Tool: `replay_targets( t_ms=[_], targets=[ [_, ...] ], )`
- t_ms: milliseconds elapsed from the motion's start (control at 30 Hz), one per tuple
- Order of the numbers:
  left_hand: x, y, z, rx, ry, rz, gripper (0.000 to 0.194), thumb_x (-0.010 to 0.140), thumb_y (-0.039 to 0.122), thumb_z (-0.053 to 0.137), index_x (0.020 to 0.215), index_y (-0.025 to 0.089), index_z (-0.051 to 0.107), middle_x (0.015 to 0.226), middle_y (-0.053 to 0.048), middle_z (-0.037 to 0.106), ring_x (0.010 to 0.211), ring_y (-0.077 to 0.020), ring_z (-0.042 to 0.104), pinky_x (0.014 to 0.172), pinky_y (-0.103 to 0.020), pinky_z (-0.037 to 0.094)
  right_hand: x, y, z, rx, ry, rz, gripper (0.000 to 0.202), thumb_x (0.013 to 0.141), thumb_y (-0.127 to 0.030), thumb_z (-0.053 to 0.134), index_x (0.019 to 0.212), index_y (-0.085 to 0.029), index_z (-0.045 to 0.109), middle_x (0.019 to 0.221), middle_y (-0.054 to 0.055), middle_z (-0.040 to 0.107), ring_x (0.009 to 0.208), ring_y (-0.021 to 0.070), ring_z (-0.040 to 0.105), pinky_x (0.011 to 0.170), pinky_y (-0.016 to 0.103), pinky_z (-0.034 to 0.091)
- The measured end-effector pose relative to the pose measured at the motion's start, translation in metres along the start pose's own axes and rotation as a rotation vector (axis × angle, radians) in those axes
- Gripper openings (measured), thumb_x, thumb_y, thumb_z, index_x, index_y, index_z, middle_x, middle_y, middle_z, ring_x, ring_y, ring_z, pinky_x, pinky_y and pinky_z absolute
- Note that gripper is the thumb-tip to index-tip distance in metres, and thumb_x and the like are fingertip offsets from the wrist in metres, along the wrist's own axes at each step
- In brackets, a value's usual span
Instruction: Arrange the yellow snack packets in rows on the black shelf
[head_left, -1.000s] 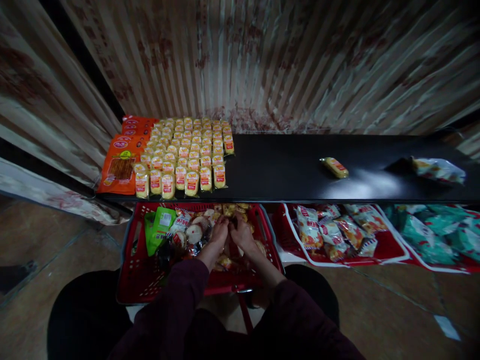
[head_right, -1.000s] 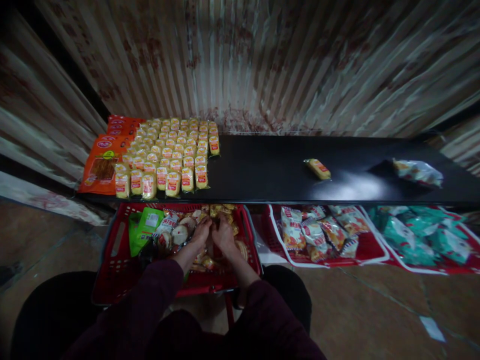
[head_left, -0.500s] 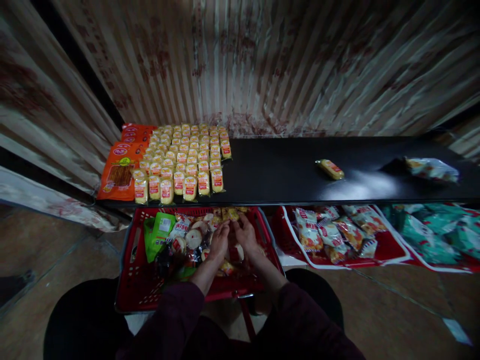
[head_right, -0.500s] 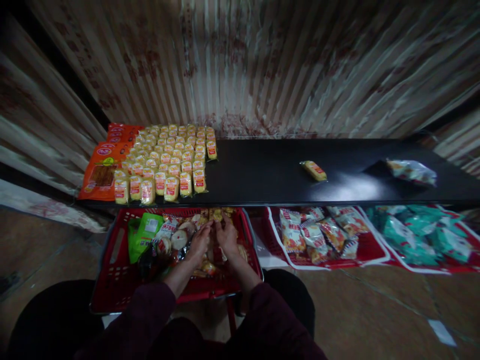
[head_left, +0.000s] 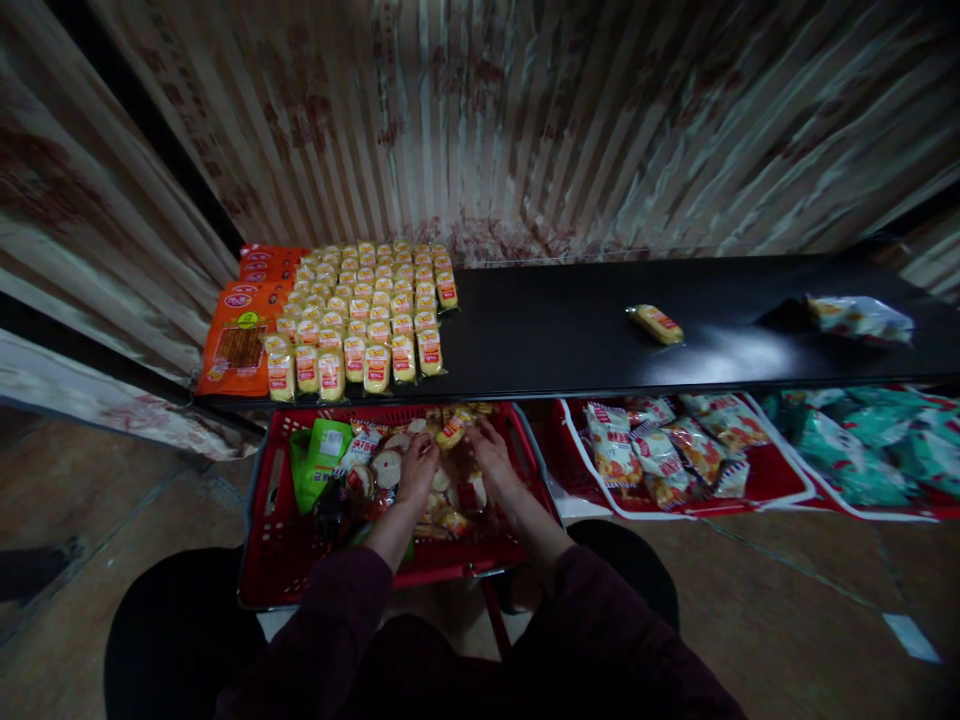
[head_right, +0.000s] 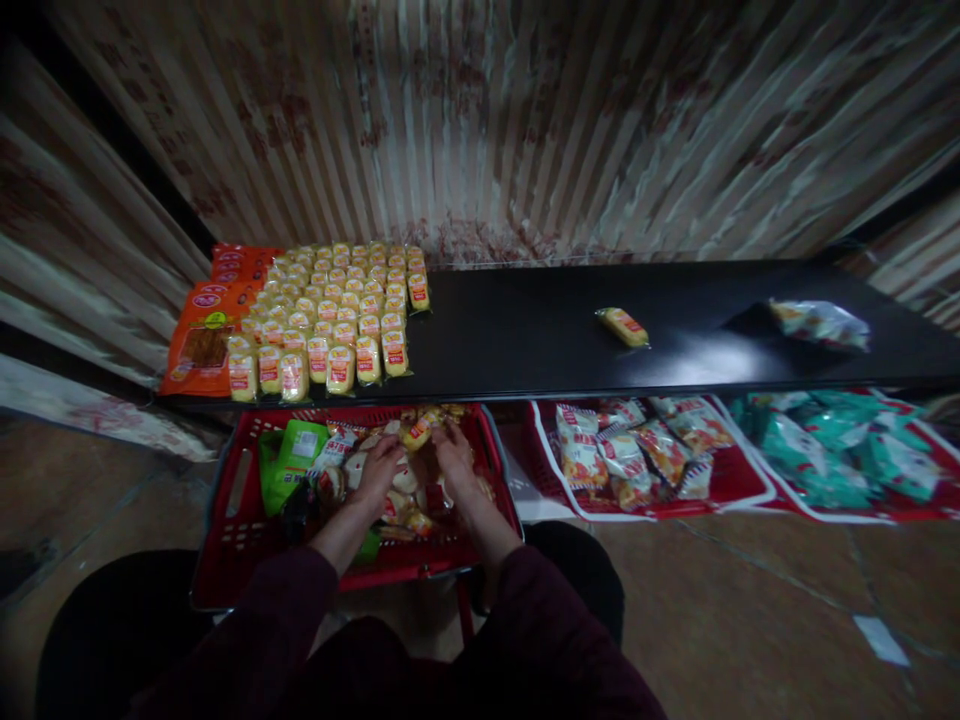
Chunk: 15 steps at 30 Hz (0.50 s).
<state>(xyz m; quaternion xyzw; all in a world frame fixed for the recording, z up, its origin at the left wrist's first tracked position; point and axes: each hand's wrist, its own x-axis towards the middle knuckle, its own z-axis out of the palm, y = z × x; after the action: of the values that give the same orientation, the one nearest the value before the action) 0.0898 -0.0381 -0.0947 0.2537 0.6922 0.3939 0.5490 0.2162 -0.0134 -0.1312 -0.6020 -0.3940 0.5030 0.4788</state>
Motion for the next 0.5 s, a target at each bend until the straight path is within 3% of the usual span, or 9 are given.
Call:
replay_targets(
  t_ms=[200, 500],
  targets=[
    [-0.005, 0.003, -0.002, -0.175, -0.039, -0.036, 0.018, 0.081, 0.018, 0.055, 0.098, 0.016, 0.061, 0.098, -0.007, 0.066, 0.078, -0.0125, 0.065, 0.070, -0.025, 0.054, -0.009, -0.015, 0.007, 0.207, 0.040, 0.175, 0.046, 0.068, -0.040, 0.064, 0.110, -0.021, 0.058, 0.099, 0.006, 0.068, 0.079, 0.0178, 0.064, 0.068, 0.029, 0.051],
    [0.013, -0.001, -0.012, -0.114, 0.099, 0.039, 0.022, 0.071, 0.013, 0.065, 0.093, 0.015, 0.065, 0.099, -0.009, 0.068, 0.088, -0.0164, 0.065, 0.079, -0.031, 0.053, -0.016, -0.020, 0.007, 0.229, -0.022, 0.192, 0.036, 0.059, -0.030, 0.067, 0.094, -0.022, 0.061, 0.098, 0.005, 0.065, 0.082, 0.0177, 0.062, 0.066, 0.028, 0.052]
  ],
)
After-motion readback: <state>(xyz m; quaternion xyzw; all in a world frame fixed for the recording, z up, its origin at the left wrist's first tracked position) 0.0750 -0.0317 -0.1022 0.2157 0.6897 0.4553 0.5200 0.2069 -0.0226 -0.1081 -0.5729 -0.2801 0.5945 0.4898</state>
